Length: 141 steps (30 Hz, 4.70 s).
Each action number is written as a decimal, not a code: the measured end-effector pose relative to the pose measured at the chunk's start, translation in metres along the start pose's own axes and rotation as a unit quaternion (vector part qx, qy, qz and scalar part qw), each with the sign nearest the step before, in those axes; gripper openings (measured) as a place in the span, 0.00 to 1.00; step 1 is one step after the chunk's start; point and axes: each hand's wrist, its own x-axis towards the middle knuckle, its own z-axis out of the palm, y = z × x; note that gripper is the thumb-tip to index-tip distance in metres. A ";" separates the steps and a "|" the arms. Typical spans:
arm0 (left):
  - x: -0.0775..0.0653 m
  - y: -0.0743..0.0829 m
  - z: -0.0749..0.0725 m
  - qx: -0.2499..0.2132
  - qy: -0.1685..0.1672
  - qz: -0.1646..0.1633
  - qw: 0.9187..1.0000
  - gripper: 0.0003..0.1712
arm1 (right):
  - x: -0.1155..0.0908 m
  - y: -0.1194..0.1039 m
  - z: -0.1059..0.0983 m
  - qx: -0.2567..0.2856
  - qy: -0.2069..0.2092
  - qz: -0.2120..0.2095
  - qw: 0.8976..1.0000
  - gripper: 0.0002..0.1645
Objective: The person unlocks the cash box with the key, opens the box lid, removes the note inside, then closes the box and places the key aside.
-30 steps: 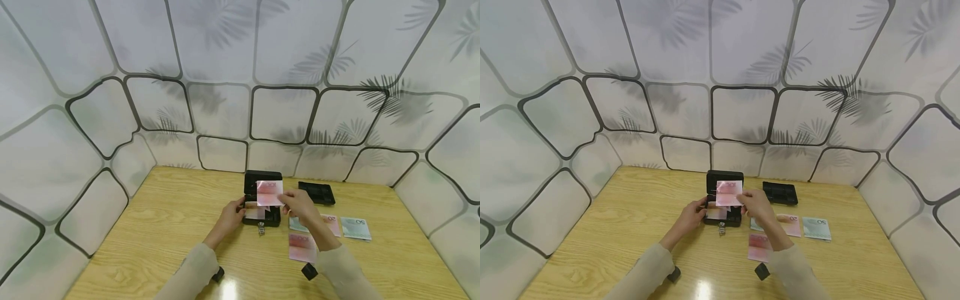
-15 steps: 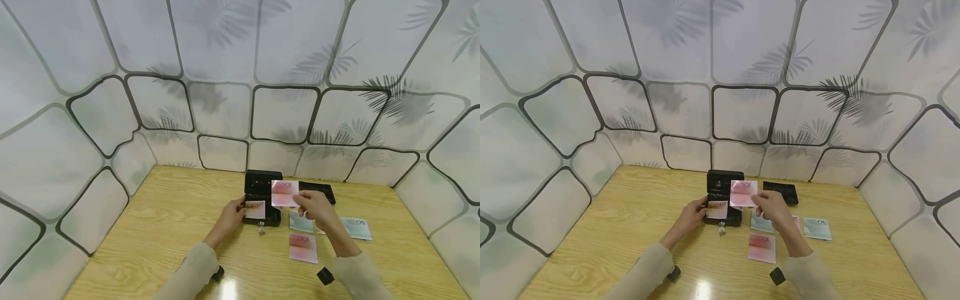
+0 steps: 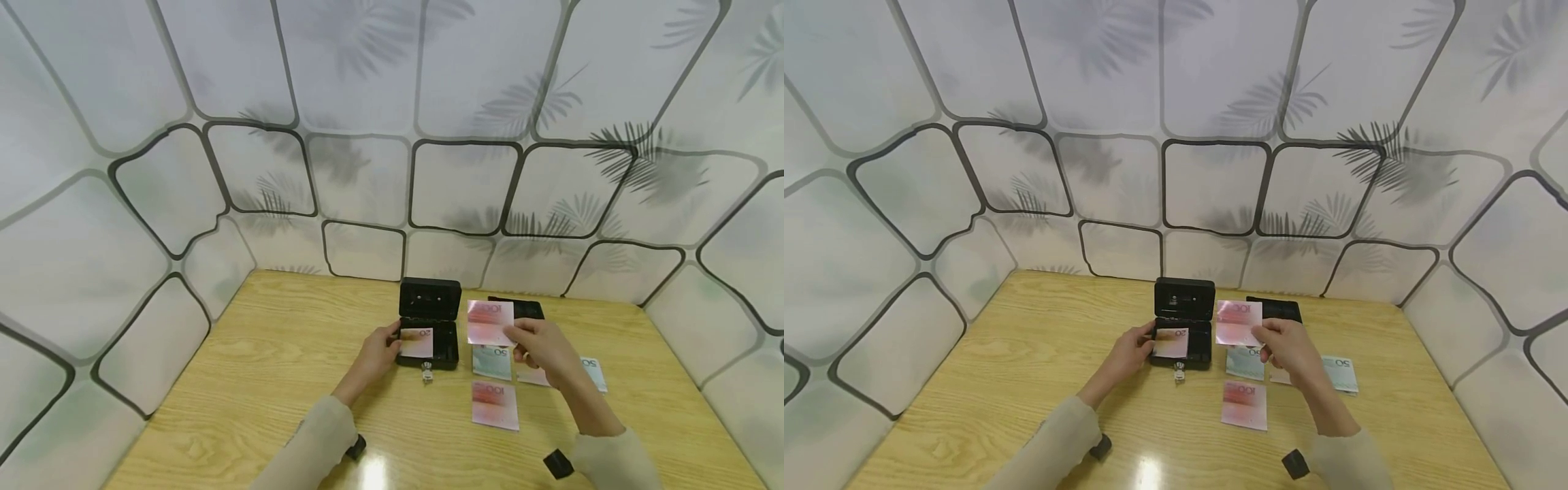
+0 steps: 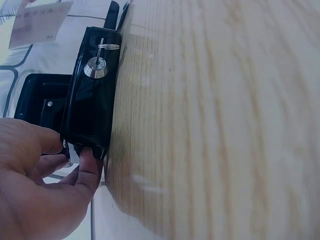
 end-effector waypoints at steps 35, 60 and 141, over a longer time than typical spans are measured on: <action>0.001 -0.003 0.002 0.002 -0.003 -0.015 1.000 0.28 | -0.080 0.057 -0.089 -0.087 0.047 0.079 0.992 0.14; 0.001 -0.005 0.002 -0.001 -0.007 -0.023 1.000 0.28 | -0.075 0.112 -0.066 -0.068 -0.035 0.147 0.986 0.17; 0.001 -0.004 0.002 0.007 0.003 -0.002 1.000 0.28 | 0.018 0.017 0.054 -0.024 0.038 0.051 0.998 0.27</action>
